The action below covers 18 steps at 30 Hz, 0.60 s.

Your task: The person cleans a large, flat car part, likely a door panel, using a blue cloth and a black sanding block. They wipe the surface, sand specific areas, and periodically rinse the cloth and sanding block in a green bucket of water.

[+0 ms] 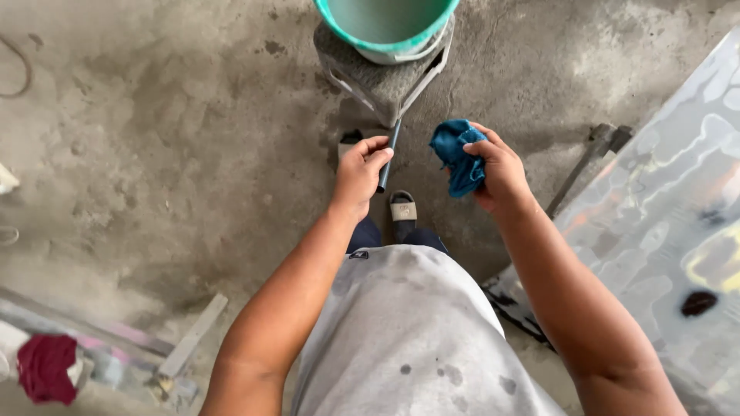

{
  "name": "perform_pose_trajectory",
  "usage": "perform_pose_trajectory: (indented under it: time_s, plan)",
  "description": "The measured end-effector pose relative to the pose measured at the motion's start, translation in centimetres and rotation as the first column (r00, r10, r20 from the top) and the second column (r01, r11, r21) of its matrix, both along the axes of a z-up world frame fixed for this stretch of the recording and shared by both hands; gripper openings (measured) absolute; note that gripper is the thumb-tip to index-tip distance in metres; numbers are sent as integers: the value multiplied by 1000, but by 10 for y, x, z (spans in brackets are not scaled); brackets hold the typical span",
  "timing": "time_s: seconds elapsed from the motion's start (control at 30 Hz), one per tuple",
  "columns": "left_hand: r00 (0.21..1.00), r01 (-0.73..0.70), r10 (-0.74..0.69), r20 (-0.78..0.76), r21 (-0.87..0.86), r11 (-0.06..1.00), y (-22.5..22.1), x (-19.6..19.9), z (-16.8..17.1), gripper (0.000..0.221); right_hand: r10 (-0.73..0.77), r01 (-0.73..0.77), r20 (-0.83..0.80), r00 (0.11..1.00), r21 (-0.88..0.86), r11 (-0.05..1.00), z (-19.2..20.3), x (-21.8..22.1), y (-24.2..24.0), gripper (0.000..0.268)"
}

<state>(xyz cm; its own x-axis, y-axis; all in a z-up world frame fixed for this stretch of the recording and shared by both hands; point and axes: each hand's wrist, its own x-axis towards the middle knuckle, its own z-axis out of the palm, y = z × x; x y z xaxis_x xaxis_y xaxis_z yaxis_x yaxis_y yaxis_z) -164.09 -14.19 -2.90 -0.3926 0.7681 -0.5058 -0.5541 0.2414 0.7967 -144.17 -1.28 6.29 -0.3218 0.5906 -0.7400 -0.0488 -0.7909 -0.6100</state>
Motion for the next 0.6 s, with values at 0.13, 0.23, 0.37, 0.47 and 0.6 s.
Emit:
perform_pose_trajectory:
  time_s: [0.13, 0.23, 0.37, 0.47, 0.6]
  plan:
    - [997, 46, -44, -61, 35, 998, 68, -53, 4, 29, -55, 59, -97, 994, 42, 997, -2, -59, 46, 50]
    - [998, 53, -55, -37, -66, 996, 93, -91, -3, 29, -72, 75, -73, 995, 52, 996, -9, -107, 76, 50]
    - [1000, 14, -14, 12, 19, 1000, 136, -122, -17, 28, -121, 124, -31, 992, 183, 975, -10, -151, 105, 49]
    - [997, -38, 36, 63, 35, 999, 165, -140, -23, 29, -97, 116, -82, 992, 270, 956, -28, -178, 133, 47]
    - [993, -115, 114, 18, 47, 992, 208, -146, -59, 30, 63, -1, -119, 991, 460, 888, -82, -207, 173, 47]
